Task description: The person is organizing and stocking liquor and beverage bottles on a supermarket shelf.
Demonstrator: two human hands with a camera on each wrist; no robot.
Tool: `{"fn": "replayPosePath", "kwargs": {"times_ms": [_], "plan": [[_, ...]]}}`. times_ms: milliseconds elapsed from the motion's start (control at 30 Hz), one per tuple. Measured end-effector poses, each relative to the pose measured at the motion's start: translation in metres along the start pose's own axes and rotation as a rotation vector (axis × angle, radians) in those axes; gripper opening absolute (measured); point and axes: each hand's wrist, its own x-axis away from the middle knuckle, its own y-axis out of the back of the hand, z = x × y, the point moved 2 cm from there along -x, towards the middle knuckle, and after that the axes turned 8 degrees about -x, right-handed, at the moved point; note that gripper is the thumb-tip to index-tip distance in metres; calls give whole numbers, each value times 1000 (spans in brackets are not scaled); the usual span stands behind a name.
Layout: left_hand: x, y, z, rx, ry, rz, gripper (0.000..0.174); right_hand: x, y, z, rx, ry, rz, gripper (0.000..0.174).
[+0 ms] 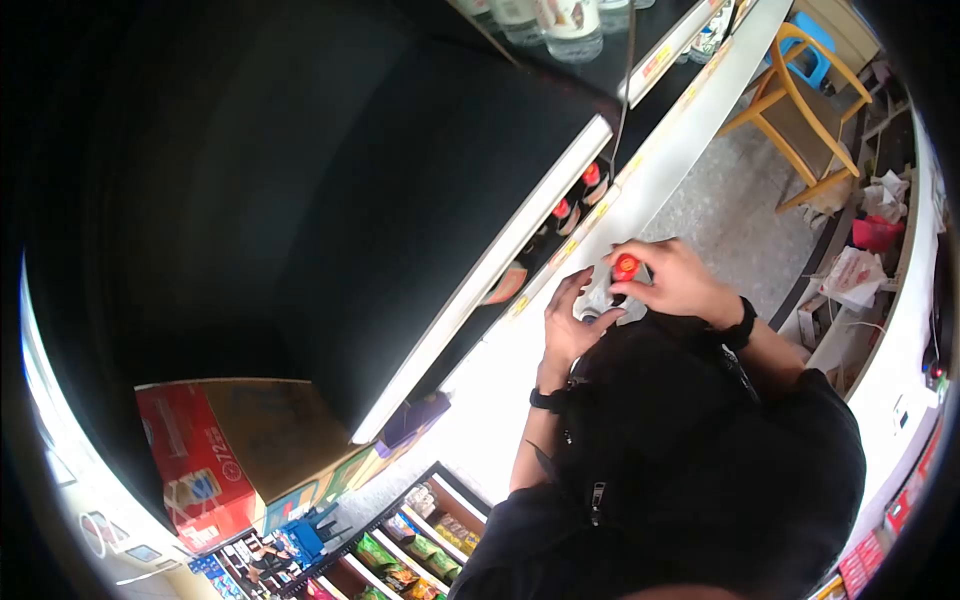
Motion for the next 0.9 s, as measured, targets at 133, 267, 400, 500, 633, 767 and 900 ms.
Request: {"fn": "replayPosePath", "kwargs": {"times_ms": [133, 267, 400, 500, 633, 767, 900], "plan": [[43, 29, 24, -67, 21, -147, 47, -13, -65, 16, -5, 241, 35, 24], [77, 52, 43, -179, 46, -301, 43, -20, -113, 33, -12, 206, 224, 26], [101, 62, 69, -160, 185, -381, 36, -25, -161, 35, 9, 315, 242, 24], [107, 67, 87, -129, 178, -475, 32, -28, -186, 36, -12, 345, 222, 24], [105, 76, 103, -145, 228, -467, 33, -32, -200, 41, -92, 244, 154, 29], [93, 87, 118, -163, 200, -420, 35, -34, -206, 39, -48, 170, 114, 29], [83, 101, 117, -263, 111, -442, 39, -41, -211, 34, -66, 289, 0, 25]]}}
